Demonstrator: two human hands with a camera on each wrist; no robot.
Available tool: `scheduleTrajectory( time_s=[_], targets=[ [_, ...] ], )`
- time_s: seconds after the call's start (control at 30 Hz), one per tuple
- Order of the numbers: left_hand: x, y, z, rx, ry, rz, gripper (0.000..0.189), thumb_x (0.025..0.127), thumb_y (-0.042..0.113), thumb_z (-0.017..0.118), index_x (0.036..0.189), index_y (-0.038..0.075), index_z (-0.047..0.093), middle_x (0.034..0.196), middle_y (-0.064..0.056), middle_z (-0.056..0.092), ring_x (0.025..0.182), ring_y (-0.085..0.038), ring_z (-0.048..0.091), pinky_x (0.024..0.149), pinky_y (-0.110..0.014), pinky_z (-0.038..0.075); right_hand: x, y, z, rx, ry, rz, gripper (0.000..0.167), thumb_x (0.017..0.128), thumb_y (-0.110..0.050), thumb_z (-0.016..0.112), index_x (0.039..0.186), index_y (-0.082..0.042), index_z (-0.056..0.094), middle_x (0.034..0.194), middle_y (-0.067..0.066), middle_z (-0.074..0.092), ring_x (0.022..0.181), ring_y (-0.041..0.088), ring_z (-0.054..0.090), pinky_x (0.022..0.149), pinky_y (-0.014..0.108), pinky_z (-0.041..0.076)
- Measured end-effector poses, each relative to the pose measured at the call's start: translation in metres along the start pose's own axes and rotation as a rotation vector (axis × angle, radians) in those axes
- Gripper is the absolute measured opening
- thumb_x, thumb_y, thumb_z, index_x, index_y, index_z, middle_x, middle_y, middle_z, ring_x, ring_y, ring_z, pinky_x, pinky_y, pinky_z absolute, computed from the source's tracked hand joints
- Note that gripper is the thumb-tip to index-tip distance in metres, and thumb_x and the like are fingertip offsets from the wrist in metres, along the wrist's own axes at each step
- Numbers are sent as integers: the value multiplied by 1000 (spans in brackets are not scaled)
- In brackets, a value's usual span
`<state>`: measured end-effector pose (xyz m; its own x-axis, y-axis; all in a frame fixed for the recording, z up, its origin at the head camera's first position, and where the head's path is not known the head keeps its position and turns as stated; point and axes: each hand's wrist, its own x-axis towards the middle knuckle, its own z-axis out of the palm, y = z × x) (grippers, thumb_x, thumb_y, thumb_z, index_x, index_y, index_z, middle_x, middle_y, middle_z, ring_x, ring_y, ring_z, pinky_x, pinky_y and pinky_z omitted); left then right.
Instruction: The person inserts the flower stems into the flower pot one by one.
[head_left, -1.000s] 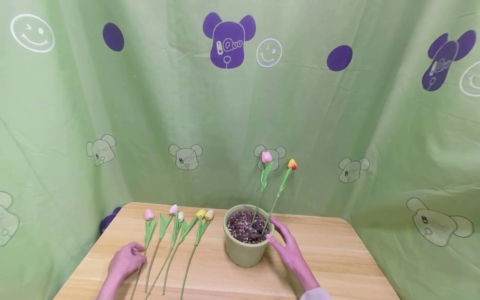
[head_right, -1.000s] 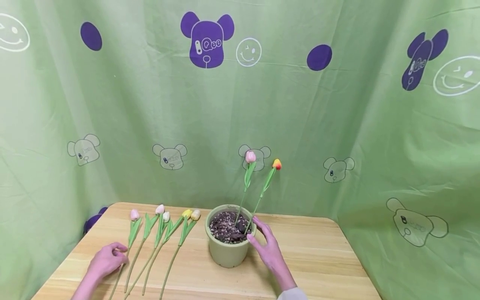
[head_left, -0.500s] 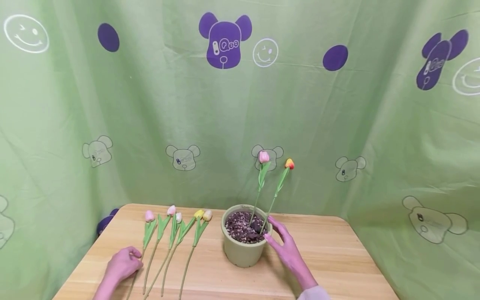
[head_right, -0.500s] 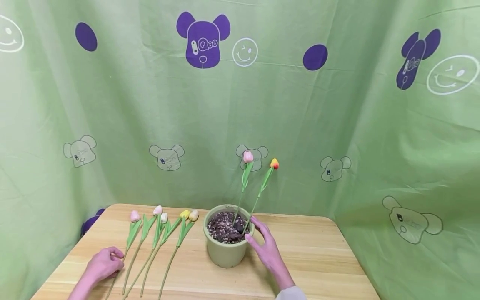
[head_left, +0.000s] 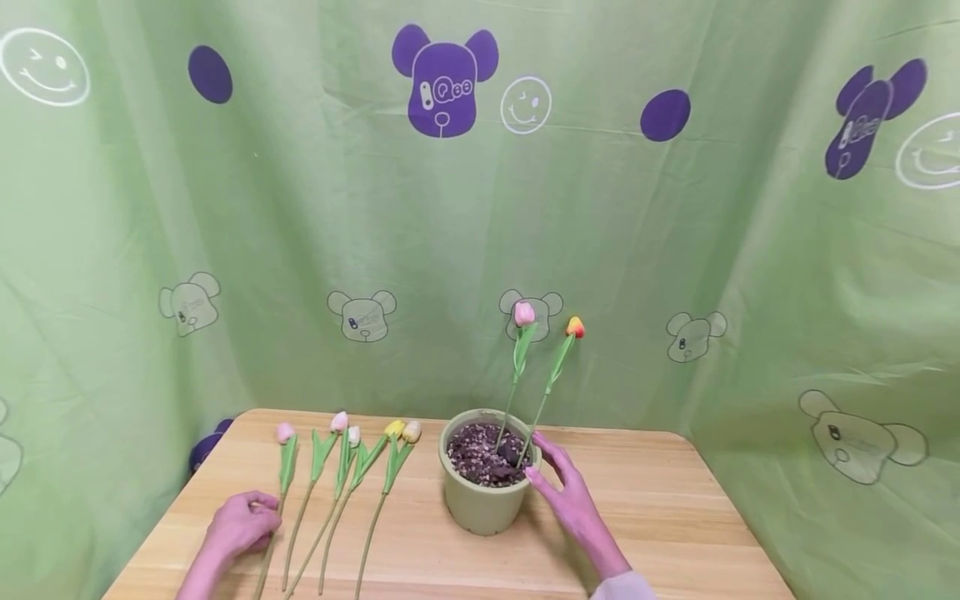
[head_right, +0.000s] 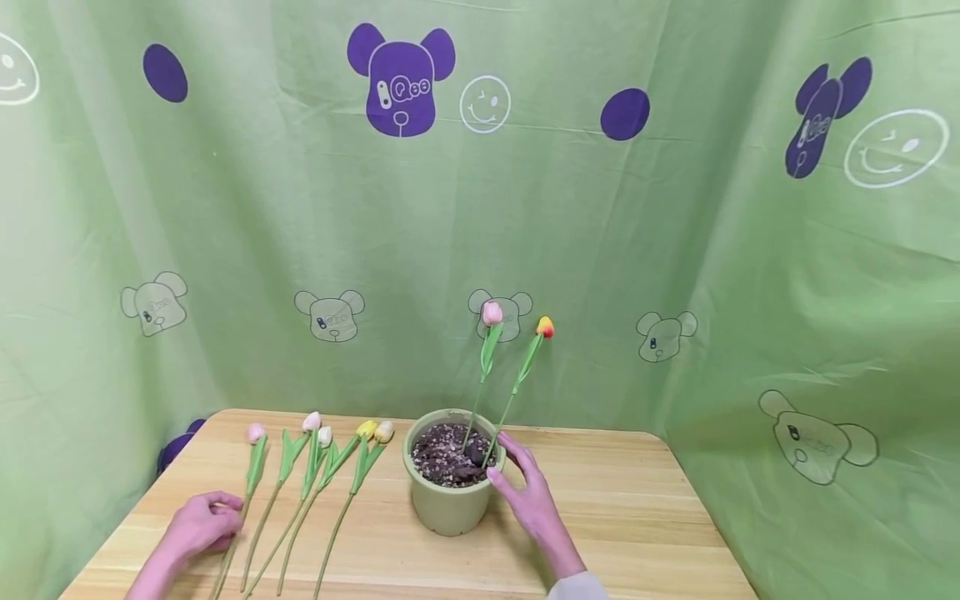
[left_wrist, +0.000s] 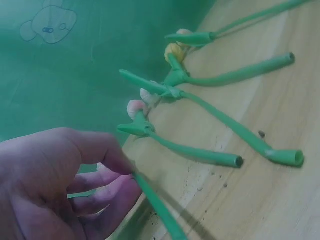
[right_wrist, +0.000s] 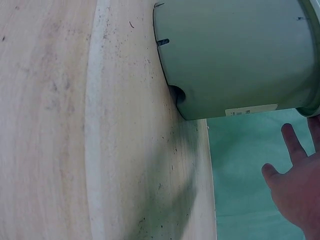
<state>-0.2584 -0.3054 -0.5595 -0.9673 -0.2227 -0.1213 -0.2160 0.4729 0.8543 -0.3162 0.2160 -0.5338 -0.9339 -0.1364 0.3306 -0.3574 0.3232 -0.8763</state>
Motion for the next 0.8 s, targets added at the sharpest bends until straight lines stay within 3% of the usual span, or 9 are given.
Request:
scheduleTrajectory(
  time_s=[0.3, 0.47, 0.8],
  targets=[
    [-1, -3, 4, -240, -22, -43, 50, 86, -1, 71, 133, -14, 56, 103, -20, 74, 86, -22, 71, 77, -41, 66, -1, 0, 0, -5, -2, 3, 61, 101, -27, 67, 157, -19, 42, 165, 12, 38, 152, 43, 33, 124, 68, 19],
    [-2, 1, 4, -270, -11, -22, 52, 88, 0, 72, 136, -13, 55, 111, -23, 73, 88, -23, 72, 77, -40, 66, 3, 0, -1, -9, -7, -12, 62, 101, -26, 67, 157, -18, 42, 164, 13, 38, 151, 43, 34, 124, 67, 19],
    [-6, 13, 9, -321, 27, 16, 48, 90, -3, 69, 135, -13, 57, 109, -21, 72, 84, -24, 72, 72, -34, 66, 2, 3, 0, -43, 8, -15, 61, 102, -27, 66, 157, -16, 42, 163, 13, 39, 150, 44, 37, 123, 65, 23]
  ],
)
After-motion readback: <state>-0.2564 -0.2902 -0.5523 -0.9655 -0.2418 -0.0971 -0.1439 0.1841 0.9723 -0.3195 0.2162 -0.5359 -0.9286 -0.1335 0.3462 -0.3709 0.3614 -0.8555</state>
